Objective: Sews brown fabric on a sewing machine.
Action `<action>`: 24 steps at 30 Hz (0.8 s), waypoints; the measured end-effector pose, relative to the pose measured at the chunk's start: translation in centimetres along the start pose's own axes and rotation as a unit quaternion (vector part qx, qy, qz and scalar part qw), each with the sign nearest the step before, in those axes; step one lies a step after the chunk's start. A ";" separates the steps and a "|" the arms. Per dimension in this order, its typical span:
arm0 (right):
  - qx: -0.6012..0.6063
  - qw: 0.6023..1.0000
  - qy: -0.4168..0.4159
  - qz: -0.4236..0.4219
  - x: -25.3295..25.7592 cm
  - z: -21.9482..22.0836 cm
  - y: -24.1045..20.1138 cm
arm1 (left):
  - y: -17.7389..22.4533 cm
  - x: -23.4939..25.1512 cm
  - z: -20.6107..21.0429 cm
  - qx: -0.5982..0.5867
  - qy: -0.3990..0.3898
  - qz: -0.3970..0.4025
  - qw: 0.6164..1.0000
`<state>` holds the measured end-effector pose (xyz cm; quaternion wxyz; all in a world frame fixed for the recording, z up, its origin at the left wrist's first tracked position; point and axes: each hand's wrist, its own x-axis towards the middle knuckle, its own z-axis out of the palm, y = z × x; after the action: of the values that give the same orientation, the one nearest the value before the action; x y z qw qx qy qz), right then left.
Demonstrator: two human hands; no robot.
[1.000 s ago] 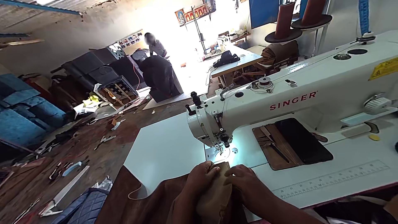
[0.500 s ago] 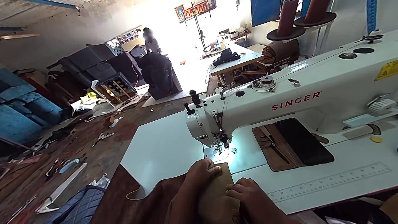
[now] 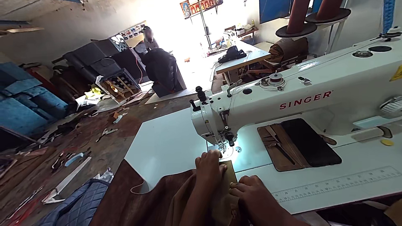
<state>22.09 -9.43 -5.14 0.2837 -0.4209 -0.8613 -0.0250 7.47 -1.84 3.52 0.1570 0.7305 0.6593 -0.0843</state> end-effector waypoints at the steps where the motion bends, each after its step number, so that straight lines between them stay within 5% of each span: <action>1: -0.015 1.000 -0.003 -0.001 0.1 -0.1 0.0 | 0.2 -0.3 0.4 0.010 0.021 0.031 0.999; 6: -0.013 0.999 -0.031 0.001 0.2 -0.9 0.1 | -0.8 -2.6 3.4 -0.038 0.046 0.128 0.990; 11: 0.016 1.000 0.006 0.004 -0.3 -0.3 0.7 | -3.9 -2.2 8.1 -0.137 0.223 0.248 0.933; 19: 0.038 0.999 0.005 0.026 0.5 0.0 1.0 | -4.5 -0.3 8.1 -0.121 0.250 0.273 0.921; 24: 0.041 0.997 -0.030 0.060 0.8 -0.2 0.6 | -4.3 0.1 7.0 -0.125 0.190 0.232 0.946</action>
<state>22.28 -8.55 -4.72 0.2756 -0.4604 -0.8428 0.0406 3.81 -3.79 -3.58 0.1336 0.8403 0.4944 0.1781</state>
